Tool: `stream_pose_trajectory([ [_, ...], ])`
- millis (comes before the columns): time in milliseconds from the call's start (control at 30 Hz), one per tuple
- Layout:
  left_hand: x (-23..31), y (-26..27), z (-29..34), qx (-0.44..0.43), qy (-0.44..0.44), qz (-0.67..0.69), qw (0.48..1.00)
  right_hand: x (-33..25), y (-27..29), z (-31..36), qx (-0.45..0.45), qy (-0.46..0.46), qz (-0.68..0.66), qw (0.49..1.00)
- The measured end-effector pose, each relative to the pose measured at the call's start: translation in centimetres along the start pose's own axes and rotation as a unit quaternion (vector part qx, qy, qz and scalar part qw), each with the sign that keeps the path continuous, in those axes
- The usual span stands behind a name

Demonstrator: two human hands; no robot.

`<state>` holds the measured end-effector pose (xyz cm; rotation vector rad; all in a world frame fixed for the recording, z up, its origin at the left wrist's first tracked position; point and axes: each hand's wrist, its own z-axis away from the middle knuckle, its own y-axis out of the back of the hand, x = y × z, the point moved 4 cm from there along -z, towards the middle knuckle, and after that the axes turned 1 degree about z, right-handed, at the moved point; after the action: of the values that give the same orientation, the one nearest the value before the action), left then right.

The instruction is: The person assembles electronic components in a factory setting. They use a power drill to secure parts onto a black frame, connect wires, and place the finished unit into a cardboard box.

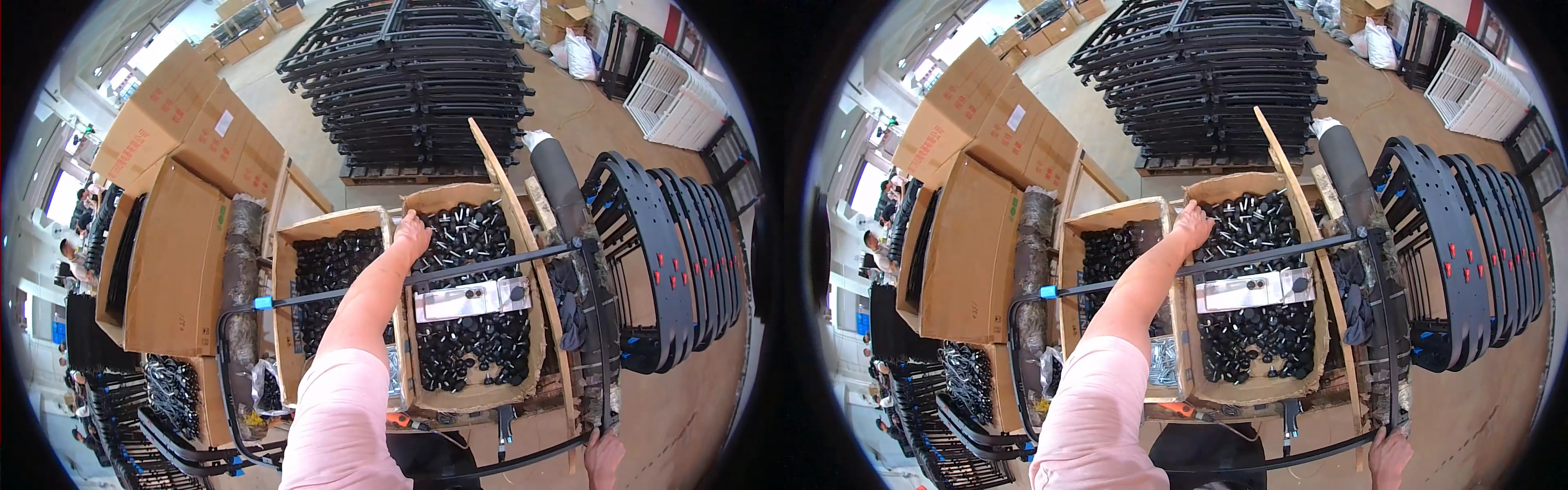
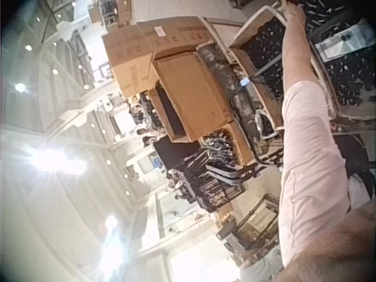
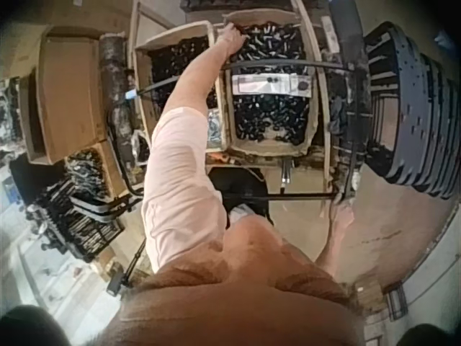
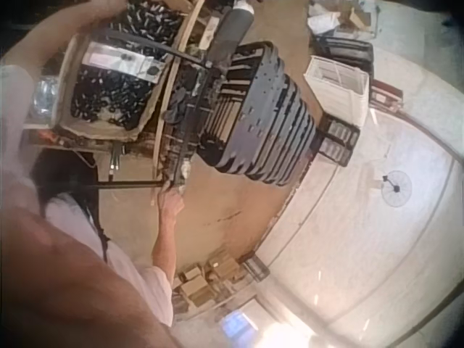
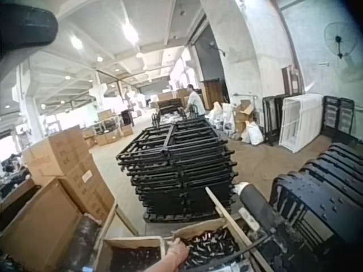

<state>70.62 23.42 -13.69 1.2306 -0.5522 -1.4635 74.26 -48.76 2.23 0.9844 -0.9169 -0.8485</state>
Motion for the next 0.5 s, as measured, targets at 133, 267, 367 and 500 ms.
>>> stream_pose_trajectory([
  [133,0.4,0.2,-1.1,-0.029,0.027,0.024,0.999,-0.2,0.2,0.0,-0.007,-0.010,-0.007,1.000],
  [267,0.3,0.2,-1.5,-0.031,0.025,0.035,0.999,-0.3,0.4,0.1,-0.025,-0.023,-0.016,0.999],
  [367,-0.5,-0.2,-1.3,-0.010,0.017,0.025,0.999,-0.7,0.8,0.0,-0.027,-0.019,-0.019,0.999],
  [500,-0.7,1.5,-1.3,0.037,0.032,0.069,0.996,0.3,-0.7,0.2,0.009,-0.013,-0.007,1.000],
])
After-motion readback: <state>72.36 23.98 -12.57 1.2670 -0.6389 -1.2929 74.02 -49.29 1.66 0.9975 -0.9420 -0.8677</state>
